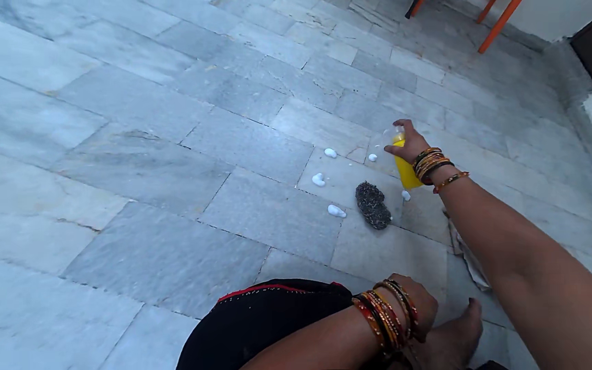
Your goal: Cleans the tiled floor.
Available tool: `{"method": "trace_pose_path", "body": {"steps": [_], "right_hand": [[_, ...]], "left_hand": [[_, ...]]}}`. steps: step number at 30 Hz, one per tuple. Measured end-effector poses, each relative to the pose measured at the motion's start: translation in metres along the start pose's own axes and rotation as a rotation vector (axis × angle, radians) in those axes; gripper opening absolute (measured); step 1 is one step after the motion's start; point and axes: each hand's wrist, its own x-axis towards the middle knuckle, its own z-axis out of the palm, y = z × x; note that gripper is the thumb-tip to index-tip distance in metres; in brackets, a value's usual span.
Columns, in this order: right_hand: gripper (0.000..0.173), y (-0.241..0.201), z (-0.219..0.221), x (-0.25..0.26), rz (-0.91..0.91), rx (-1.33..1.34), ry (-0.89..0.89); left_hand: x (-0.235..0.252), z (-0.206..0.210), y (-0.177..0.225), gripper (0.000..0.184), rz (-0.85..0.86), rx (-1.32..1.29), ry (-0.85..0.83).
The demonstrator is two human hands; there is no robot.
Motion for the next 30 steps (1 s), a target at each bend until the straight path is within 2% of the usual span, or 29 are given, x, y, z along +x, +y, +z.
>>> {"method": "trace_pose_path", "body": {"steps": [4, 9, 14, 16, 18, 20, 22, 23, 25, 26, 27, 30], "right_hand": [[0.094, 0.039, -0.023, -0.001, -0.001, 0.15, 0.291], [0.091, 0.111, -0.042, -0.017, 0.159, 0.267, 0.617], [0.088, 0.167, -0.035, -0.036, 0.412, 0.354, 0.678], [0.092, 0.169, -0.039, -0.039, 0.462, 0.331, 0.641], [0.098, 0.164, -0.042, -0.039, 0.474, 0.189, 0.63], [0.093, 0.148, -0.033, -0.049, 0.393, -0.01, 0.673], [0.078, 0.125, -0.001, -0.067, 0.097, -0.14, 0.722], [0.071, 0.109, 0.022, -0.079, -0.089, -0.168, 0.682], [0.057, 0.072, 0.072, -0.111, -0.387, -0.153, 0.437], [0.056, 0.054, 0.092, -0.13, -0.457, -0.117, 0.245], [0.057, 0.046, 0.115, -0.14, -0.504, -0.127, 0.126], [0.065, 0.053, 0.169, -0.142, -0.512, -0.205, 0.072]], "left_hand": [[0.004, 0.001, -0.001, 0.05, -0.025, -0.023, -0.012], [0.009, 0.002, -0.001, 0.05, -0.035, -0.044, -0.037], [0.013, 0.002, -0.002, 0.05, -0.043, -0.043, -0.061], [0.014, 0.003, -0.002, 0.05, -0.044, -0.035, -0.06], [0.015, 0.005, -0.001, 0.05, -0.038, -0.029, -0.059], [0.015, 0.006, 0.0, 0.05, -0.035, -0.025, -0.056], [0.014, 0.006, -0.001, 0.05, -0.039, -0.028, -0.048], [0.014, 0.006, -0.001, 0.05, -0.042, -0.031, -0.042], [0.012, 0.005, -0.001, 0.052, -0.052, -0.036, -0.037], [0.012, 0.005, 0.0, 0.052, -0.055, -0.034, -0.036], [0.011, 0.005, 0.001, 0.052, -0.059, -0.029, -0.039], [0.013, 0.007, 0.005, 0.051, -0.067, -0.004, -0.064]]}}
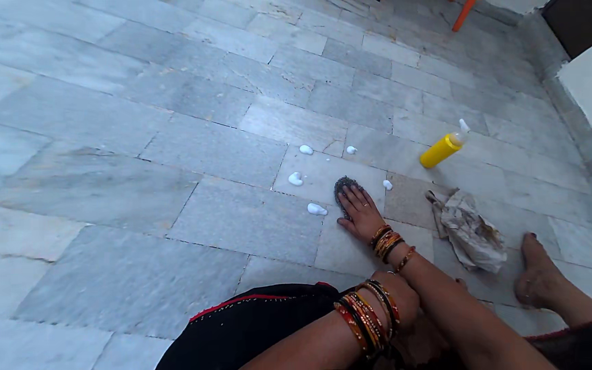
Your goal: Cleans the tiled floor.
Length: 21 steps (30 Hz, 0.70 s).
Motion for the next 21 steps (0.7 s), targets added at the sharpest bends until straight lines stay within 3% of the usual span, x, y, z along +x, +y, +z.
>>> {"method": "trace_pose_path", "body": {"steps": [5, 9, 12, 15, 17, 21], "right_hand": [[0.061, -0.007, -0.01, -0.027, 0.211, -0.022, 0.023], [0.045, 0.009, -0.029, -0.049, 0.527, 0.034, 0.052], [0.032, 0.019, -0.038, -0.05, 0.73, 0.138, 0.251], [0.04, 0.038, -0.04, -0.026, 1.038, 0.413, 0.509], [0.044, 0.046, -0.035, 0.002, 0.999, 0.489, 0.537], [0.05, 0.044, -0.022, 0.078, 0.63, 0.328, 0.257]], "left_hand": [[0.0, 0.003, 0.005, 0.045, 0.052, 0.014, -0.014], [-0.001, 0.006, 0.009, 0.046, 0.081, 0.0, 0.023], [-0.004, 0.004, 0.009, 0.044, 0.093, -0.019, 0.015], [-0.006, -0.002, 0.009, 0.045, 0.097, 0.017, -0.033], [-0.006, -0.003, 0.008, 0.042, 0.098, -0.01, -0.021], [-0.012, -0.008, 0.007, 0.04, 0.091, -0.02, -0.05]]}}
